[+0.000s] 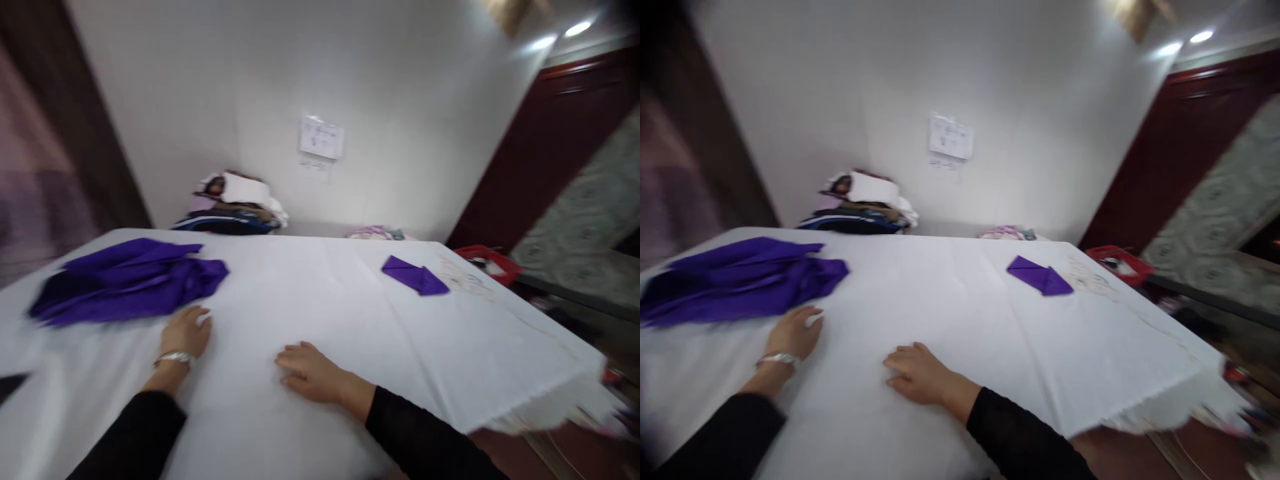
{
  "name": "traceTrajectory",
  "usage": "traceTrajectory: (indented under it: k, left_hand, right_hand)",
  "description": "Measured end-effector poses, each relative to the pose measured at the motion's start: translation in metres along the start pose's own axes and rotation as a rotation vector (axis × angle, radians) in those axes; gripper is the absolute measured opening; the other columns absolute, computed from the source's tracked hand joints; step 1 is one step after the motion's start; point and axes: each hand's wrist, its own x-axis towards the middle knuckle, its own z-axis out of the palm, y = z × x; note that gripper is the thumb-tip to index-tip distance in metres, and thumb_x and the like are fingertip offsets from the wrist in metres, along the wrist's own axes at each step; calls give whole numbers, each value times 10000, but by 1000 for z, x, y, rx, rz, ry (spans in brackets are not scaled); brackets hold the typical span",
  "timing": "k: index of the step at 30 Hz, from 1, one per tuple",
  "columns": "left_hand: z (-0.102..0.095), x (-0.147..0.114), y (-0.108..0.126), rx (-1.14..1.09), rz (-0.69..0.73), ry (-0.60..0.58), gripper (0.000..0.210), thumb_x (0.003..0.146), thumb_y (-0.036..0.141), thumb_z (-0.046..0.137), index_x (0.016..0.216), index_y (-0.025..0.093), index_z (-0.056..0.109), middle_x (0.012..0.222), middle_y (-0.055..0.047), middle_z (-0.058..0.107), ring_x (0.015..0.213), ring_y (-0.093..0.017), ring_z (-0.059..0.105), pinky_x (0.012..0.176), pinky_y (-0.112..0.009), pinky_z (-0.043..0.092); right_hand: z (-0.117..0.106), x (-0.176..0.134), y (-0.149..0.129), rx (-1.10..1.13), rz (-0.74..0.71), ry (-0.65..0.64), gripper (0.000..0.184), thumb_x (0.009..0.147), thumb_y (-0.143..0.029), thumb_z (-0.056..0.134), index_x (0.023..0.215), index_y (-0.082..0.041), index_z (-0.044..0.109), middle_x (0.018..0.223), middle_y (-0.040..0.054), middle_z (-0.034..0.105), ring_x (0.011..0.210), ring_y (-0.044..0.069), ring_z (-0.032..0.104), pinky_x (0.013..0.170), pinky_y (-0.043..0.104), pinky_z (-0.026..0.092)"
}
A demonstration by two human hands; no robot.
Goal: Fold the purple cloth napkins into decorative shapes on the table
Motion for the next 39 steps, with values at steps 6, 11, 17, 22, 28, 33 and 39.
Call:
traceTrajectory:
  k: [6,11,17,22,28,33,39]
  left_hand:
    - [-12,-9,-25,82,-300,109,285,788,210,517,1042,144,628,1250,-125,541,1159,-265,482,972,-395,396]
    - [-15,6,-38,106,-311,260,338,792,219,523,1119,178,599,1321,-97,484,1238,-261,394,1021,-409,325]
    - [-8,27,-48,62,-358,239,414,803,270,529,1205,174,544,1338,-118,474,1235,-281,390,1017,-448,297]
    - [-2,33,-59,7,-401,181,299,793,270,545,1062,187,645,1206,-110,590,1171,-287,454,992,-447,308]
    - [-5,30,-68,-72,-404,223,221,822,241,487,855,218,704,1078,-50,666,1072,-231,531,946,-383,346]
    - [-12,16,-63,-94,-365,286,185,793,226,507,816,220,691,1007,-58,684,1032,-240,546,938,-401,340]
    - [-15,-14,-30,-93,-228,310,131,719,145,561,753,237,647,1011,-35,678,1083,-235,529,1026,-436,236]
  right_hand:
    - [39,10,-17,-109,-43,-36,372,901,-266,409,1262,-228,490,1408,62,407,1332,201,284,1100,443,176]
    - [47,6,-14,-171,-65,-20,382,924,-307,366,1276,-233,495,1410,56,399,1322,210,316,1093,461,232]
    - [54,5,-6,-158,-100,50,380,919,-295,395,1286,-272,490,1391,41,423,1304,217,350,1076,470,278]
    - [57,7,-2,-161,-93,64,377,916,-299,412,1284,-285,491,1381,32,438,1295,223,366,1069,482,289]
    - [56,8,-3,-156,-85,77,378,915,-294,412,1283,-282,494,1363,39,461,1283,219,385,1069,473,288]
    - [53,8,-8,-120,-73,83,378,912,-289,408,1277,-273,503,1355,46,472,1283,217,384,1069,470,284]
    - [53,9,-8,-92,-50,78,353,908,-291,398,1226,-255,548,1350,49,479,1275,220,394,1065,480,280]
